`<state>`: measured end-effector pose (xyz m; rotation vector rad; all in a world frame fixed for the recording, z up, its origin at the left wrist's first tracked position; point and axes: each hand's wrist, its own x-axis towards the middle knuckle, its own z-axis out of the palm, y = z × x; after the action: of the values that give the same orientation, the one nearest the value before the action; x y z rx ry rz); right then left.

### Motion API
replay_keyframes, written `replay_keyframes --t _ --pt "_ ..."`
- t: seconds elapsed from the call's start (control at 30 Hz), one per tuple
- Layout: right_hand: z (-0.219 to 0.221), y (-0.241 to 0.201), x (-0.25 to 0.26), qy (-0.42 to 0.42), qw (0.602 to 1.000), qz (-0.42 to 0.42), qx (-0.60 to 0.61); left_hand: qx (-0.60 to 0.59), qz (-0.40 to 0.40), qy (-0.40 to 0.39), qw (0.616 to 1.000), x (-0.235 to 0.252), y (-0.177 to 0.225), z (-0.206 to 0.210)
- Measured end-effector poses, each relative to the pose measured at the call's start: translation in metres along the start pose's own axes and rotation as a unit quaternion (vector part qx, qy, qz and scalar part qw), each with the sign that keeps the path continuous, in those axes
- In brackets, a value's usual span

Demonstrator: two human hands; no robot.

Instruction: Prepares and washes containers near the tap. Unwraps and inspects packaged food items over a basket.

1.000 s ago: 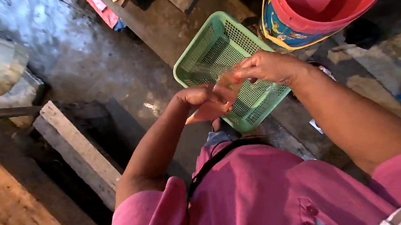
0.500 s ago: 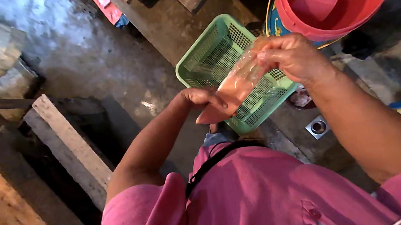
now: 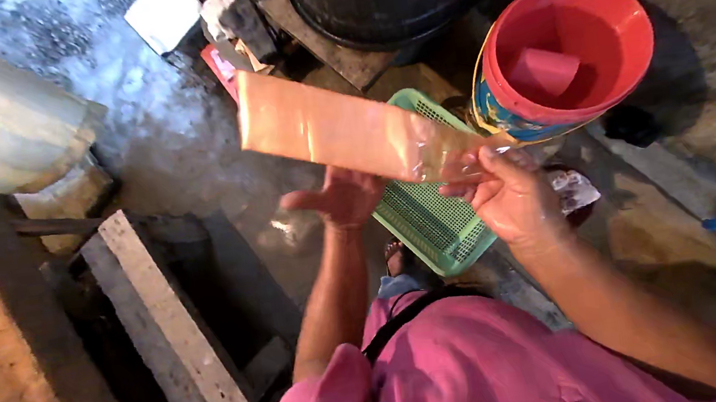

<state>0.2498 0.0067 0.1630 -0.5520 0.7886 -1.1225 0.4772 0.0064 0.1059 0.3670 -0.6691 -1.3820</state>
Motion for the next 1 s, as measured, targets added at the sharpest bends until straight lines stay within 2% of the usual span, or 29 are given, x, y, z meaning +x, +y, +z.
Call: replay_keyframes --t 0.07,0.1,0.17,0.23,0.33,0.43,0.53,0.63,0.7,1.0 --pt "-0.002 0.015 -0.005 0.032 0.998 0.053 -0.031 -0.008 0.002 0.025 1.000 0.018 -0.026 0.008" --pt "-0.004 0.019 -0.007 0.045 0.995 0.073 -0.044 -0.030 0.011 0.063 0.997 0.025 -0.035 0.009" --pt "-0.008 0.021 -0.006 0.061 0.991 0.091 -0.072 -0.037 0.007 0.133 0.990 0.036 -0.039 0.011" --pt "-0.014 0.018 -0.007 0.064 0.989 0.093 -0.094 -0.001 -0.003 0.159 0.987 0.037 -0.034 0.023" --pt "-0.025 0.011 -0.012 0.004 0.995 0.072 -0.071 0.005 0.005 0.088 0.996 0.033 -0.011 0.051" --pt "-0.037 0.016 -0.008 -0.147 0.988 0.044 0.019 0.005 0.016 -0.003 1.000 0.041 0.013 0.075" --pt "-0.037 0.024 0.007 -0.248 0.967 0.035 0.055 0.117 0.038 -0.018 0.992 0.051 0.030 0.091" --pt "-0.025 0.026 0.010 -0.262 0.959 0.043 0.100 0.228 0.076 -0.065 0.968 0.051 0.047 0.118" --pt "-0.019 0.029 0.010 -0.267 0.953 0.053 0.133 0.257 0.074 -0.119 0.956 0.056 0.056 0.127" --pt "-0.003 0.034 0.004 -0.235 0.948 0.088 0.196 0.298 0.068 -0.122 0.944 0.057 0.059 0.162"
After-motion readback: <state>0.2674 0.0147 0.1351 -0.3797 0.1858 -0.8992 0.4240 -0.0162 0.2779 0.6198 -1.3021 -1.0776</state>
